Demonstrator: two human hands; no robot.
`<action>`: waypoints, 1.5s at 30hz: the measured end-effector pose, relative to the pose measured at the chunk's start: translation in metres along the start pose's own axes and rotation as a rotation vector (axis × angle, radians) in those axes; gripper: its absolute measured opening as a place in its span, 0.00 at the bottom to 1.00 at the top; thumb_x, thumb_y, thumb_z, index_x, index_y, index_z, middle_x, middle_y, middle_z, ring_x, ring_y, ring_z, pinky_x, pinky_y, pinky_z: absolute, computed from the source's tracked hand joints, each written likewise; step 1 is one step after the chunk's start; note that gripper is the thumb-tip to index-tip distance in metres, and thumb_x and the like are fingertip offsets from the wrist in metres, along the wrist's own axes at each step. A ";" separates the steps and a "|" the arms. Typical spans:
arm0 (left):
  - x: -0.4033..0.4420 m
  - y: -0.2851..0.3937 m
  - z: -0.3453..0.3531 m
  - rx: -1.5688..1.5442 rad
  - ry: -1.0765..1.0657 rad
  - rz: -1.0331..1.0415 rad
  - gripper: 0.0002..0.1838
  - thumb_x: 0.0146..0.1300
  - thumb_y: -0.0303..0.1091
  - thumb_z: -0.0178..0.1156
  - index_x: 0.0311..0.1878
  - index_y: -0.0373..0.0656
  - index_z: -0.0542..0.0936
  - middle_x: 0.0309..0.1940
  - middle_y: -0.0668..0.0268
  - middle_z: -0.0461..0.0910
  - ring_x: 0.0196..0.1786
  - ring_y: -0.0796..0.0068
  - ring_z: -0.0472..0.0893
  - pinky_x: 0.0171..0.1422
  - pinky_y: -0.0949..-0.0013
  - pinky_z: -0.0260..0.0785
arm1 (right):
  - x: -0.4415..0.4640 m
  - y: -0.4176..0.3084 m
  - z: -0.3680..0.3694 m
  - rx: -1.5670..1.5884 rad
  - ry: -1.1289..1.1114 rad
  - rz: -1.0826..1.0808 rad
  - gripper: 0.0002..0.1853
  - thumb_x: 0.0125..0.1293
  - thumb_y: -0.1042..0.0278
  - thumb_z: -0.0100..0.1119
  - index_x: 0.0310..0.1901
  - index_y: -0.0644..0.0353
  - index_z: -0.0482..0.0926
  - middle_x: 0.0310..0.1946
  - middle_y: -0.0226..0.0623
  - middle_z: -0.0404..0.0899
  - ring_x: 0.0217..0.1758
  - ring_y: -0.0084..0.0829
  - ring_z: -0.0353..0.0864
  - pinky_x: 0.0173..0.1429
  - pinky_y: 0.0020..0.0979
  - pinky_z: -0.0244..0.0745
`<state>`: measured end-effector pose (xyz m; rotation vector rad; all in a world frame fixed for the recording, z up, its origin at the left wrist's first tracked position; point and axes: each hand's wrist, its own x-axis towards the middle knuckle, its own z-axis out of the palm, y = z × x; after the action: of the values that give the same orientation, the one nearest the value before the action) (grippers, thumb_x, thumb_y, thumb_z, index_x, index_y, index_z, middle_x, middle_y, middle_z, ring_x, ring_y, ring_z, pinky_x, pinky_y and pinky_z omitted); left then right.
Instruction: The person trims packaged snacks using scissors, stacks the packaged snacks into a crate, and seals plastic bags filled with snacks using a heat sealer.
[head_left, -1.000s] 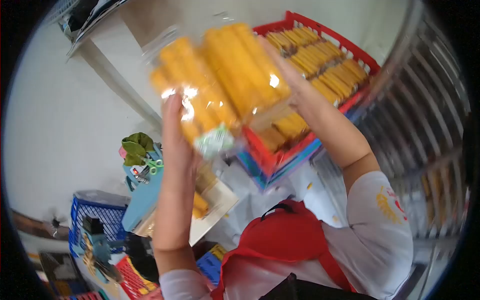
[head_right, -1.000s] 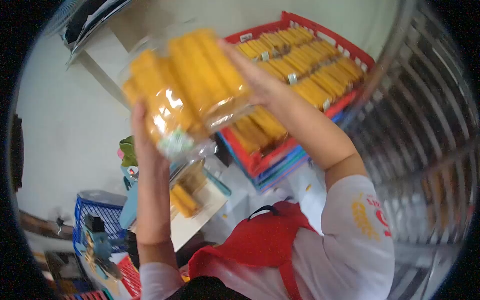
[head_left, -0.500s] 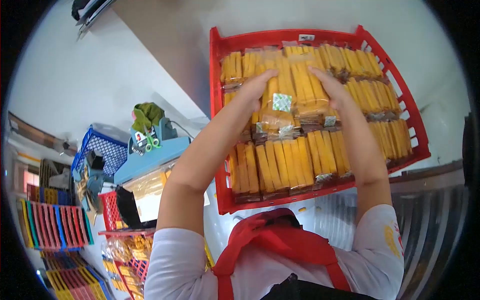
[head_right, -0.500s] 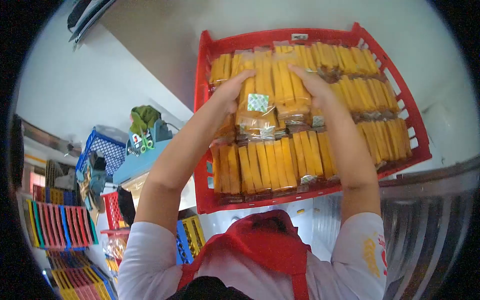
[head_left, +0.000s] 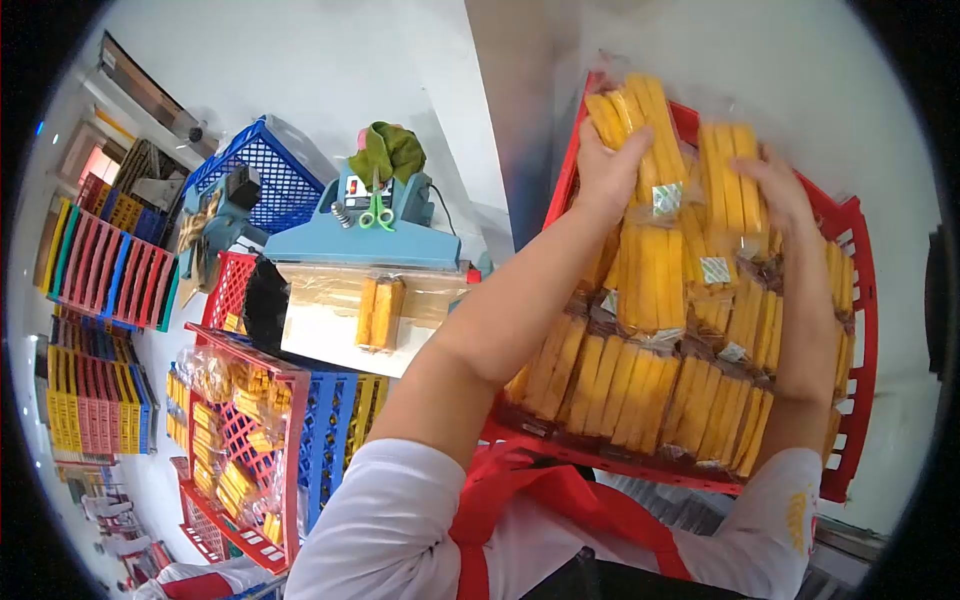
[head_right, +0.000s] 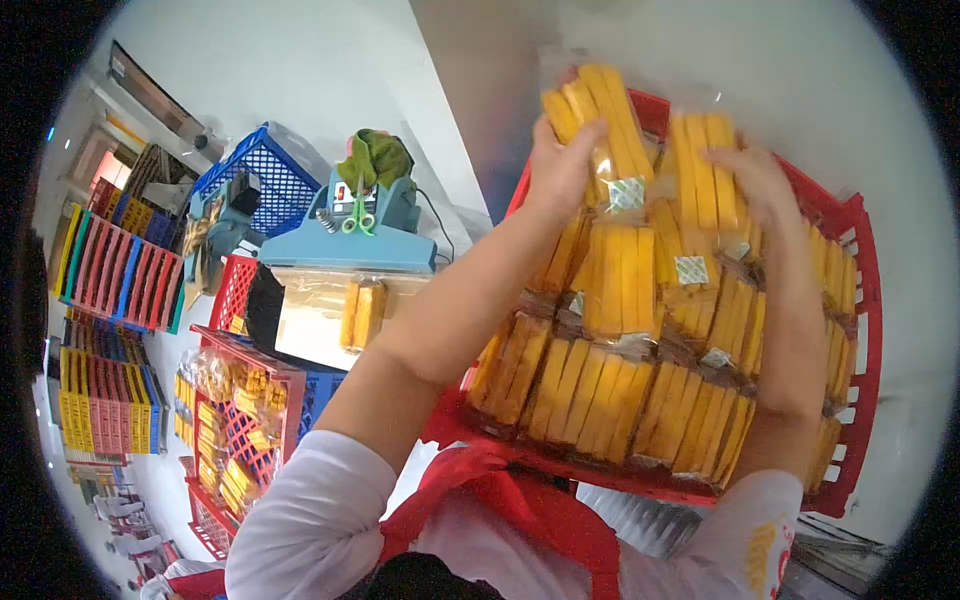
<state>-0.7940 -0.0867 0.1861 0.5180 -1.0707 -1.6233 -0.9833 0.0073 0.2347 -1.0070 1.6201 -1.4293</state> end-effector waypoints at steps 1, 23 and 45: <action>-0.002 0.008 0.002 0.076 0.089 0.089 0.28 0.48 0.31 0.61 0.50 0.34 0.59 0.41 0.59 0.72 0.44 0.70 0.73 0.49 0.70 0.65 | 0.011 -0.010 0.007 0.011 0.131 -0.033 0.25 0.52 0.75 0.54 0.52 0.71 0.59 0.43 0.46 0.70 0.42 0.37 0.75 0.42 0.34 0.75; 0.015 0.002 -0.008 0.061 0.110 0.129 0.28 0.52 0.32 0.58 0.52 0.35 0.57 0.45 0.59 0.67 0.47 0.73 0.68 0.52 0.72 0.60 | 0.215 0.109 0.062 0.231 0.100 0.024 0.18 0.54 0.68 0.56 0.46 0.61 0.67 0.34 0.39 0.75 0.32 0.30 0.76 0.30 0.32 0.73; 0.023 0.002 -0.017 -0.073 0.101 0.080 0.24 0.54 0.37 0.54 0.49 0.36 0.58 0.44 0.59 0.66 0.46 0.70 0.68 0.50 0.68 0.62 | 0.192 0.111 0.082 -0.121 -0.213 0.279 0.18 0.51 0.57 0.58 0.41 0.58 0.74 0.32 0.33 0.76 0.31 0.26 0.74 0.30 0.29 0.70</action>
<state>-0.7871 -0.1143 0.1830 0.4973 -0.9430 -1.5441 -0.9987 -0.1933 0.1103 -0.9239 1.6302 -1.0152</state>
